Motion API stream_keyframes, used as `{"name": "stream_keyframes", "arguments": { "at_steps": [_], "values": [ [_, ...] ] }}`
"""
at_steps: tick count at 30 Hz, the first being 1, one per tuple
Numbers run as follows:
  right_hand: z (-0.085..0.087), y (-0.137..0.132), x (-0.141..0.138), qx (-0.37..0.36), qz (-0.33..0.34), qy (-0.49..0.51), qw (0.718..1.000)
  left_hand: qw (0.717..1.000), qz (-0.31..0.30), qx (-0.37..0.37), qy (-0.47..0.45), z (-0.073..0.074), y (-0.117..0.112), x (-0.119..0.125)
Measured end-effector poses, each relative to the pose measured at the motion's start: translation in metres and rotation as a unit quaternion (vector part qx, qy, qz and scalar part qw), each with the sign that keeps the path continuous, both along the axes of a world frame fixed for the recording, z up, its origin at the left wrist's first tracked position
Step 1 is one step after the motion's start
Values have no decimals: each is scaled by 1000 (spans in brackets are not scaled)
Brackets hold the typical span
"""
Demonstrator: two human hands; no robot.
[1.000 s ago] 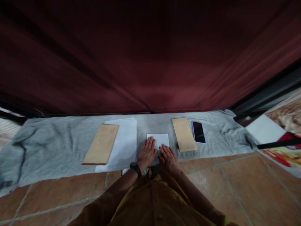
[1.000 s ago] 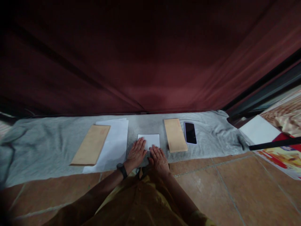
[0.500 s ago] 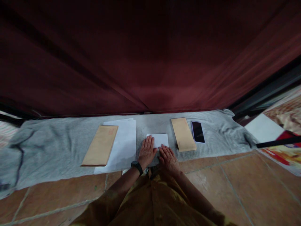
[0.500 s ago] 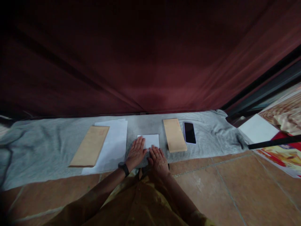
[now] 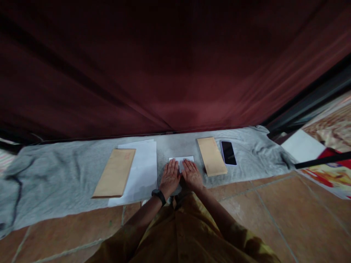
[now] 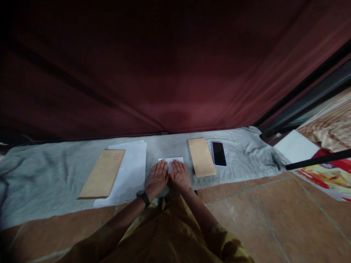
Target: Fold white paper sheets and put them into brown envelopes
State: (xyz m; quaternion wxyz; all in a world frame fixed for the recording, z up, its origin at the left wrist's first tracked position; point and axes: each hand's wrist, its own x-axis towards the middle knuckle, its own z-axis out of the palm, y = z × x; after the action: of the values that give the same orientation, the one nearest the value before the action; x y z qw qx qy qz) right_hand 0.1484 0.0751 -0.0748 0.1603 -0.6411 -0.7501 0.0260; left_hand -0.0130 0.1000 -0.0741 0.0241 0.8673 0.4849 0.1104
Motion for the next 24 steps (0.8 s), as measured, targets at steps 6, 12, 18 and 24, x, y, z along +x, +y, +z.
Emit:
{"name": "stream_keyframes", "arguments": {
  "at_steps": [6, 12, 18, 24],
  "values": [
    [-10, 11, 3, 8, -25, -20, 999, 1000, 4, 4, -3, 1, 0, 0],
    [-13, 10, 12, 37, -46, -22, 998, 1000, 0, 0, -7, 0, 0, 0],
    [-13, 9, 12, 39, -56, -29, 997, 1000, 2, 8, -18, 0, 0, 0],
    [-15, 8, 12, 59, -54, -20, 997, 1000, -5, -9, -13, 5, -5, 7]
  ]
}}
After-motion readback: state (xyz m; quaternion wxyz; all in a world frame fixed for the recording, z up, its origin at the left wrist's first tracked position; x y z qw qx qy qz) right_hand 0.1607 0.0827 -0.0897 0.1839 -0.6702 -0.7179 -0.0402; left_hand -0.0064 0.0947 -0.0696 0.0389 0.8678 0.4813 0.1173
